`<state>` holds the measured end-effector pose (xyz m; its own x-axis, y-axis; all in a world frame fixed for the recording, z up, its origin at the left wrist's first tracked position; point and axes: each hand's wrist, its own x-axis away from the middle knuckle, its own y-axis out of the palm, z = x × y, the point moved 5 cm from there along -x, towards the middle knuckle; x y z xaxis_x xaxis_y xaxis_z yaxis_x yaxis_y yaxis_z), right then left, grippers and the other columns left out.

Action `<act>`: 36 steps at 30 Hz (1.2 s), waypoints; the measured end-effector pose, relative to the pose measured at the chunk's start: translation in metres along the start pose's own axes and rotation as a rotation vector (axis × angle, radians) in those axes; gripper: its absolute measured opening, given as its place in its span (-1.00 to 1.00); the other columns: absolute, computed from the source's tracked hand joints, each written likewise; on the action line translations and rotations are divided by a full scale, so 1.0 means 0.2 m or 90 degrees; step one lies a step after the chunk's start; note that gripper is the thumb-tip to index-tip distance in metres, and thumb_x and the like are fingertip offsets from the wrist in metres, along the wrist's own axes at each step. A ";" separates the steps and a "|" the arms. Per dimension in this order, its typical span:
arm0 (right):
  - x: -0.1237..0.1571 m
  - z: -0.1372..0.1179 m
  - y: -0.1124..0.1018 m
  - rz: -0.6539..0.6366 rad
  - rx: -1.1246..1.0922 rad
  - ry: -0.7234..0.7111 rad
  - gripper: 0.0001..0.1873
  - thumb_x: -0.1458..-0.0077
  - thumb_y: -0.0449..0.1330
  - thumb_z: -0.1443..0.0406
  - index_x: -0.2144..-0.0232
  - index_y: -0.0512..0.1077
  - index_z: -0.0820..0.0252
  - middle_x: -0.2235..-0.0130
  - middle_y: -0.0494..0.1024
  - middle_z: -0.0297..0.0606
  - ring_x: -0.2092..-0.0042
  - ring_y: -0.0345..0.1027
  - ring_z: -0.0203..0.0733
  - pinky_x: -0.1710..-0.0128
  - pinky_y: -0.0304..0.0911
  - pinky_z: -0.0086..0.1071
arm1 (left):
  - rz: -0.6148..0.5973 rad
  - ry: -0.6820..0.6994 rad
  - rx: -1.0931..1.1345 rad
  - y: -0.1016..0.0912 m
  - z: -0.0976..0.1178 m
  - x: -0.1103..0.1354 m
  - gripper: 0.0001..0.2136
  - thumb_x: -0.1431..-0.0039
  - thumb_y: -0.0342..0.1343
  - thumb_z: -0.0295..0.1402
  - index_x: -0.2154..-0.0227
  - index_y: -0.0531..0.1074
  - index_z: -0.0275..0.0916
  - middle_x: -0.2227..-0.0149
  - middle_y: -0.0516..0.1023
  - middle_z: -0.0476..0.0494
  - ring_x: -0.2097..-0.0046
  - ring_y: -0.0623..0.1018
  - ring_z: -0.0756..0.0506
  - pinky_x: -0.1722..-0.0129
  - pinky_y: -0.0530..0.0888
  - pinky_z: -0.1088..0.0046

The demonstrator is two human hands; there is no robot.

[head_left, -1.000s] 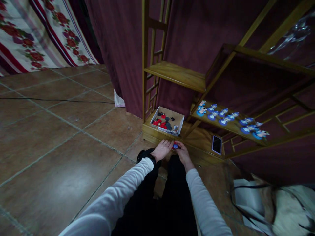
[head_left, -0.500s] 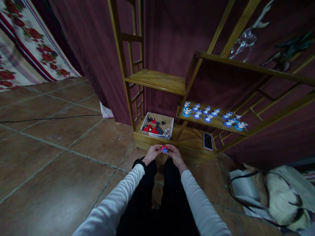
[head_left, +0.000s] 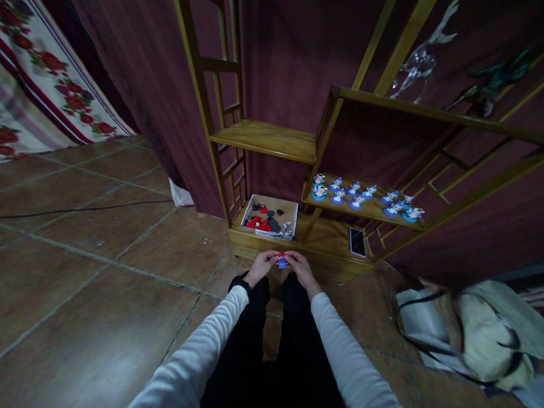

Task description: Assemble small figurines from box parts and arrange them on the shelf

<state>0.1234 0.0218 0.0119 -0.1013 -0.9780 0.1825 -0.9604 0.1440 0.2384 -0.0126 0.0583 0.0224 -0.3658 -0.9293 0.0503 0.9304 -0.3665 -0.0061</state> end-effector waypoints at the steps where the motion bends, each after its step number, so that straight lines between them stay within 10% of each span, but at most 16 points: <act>1: 0.00 0.00 0.00 -0.001 0.002 0.000 -0.66 0.26 0.27 0.13 0.37 0.45 0.15 0.34 0.50 -0.31 0.32 0.36 -0.25 0.33 0.30 -0.37 | 0.001 -0.003 -0.003 0.00 0.00 0.00 -0.80 0.07 0.11 -0.31 0.38 0.49 -0.31 0.43 0.53 -0.09 0.39 0.45 -0.02 0.35 0.37 0.49; 15: -0.02 0.03 0.00 -0.065 0.019 0.074 -0.70 0.26 0.29 0.13 0.47 0.44 0.22 0.44 0.48 -0.31 0.40 0.38 -0.24 0.37 0.34 -0.29 | -0.048 -0.091 0.046 0.00 -0.04 0.00 -0.84 0.10 0.13 -0.32 0.53 0.47 -0.35 0.67 0.39 0.01 0.60 0.30 0.08 0.56 0.23 0.58; 36: -0.01 0.02 0.00 -0.059 -0.097 0.045 -0.64 0.35 0.33 0.26 0.37 0.44 0.19 0.32 0.52 -0.28 0.26 0.40 -0.20 0.15 0.25 -0.24 | -0.080 -0.126 0.135 -0.01 0.00 0.02 -0.61 0.20 0.24 -0.40 0.20 0.45 -0.32 0.36 0.55 -0.16 0.40 0.48 0.02 0.38 0.36 0.53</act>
<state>0.1219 0.0226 0.0082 0.0101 -0.9758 0.2185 -0.9140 0.0796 0.3979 -0.0163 0.0553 0.0221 -0.4860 -0.8430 0.2307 0.8700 -0.4415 0.2194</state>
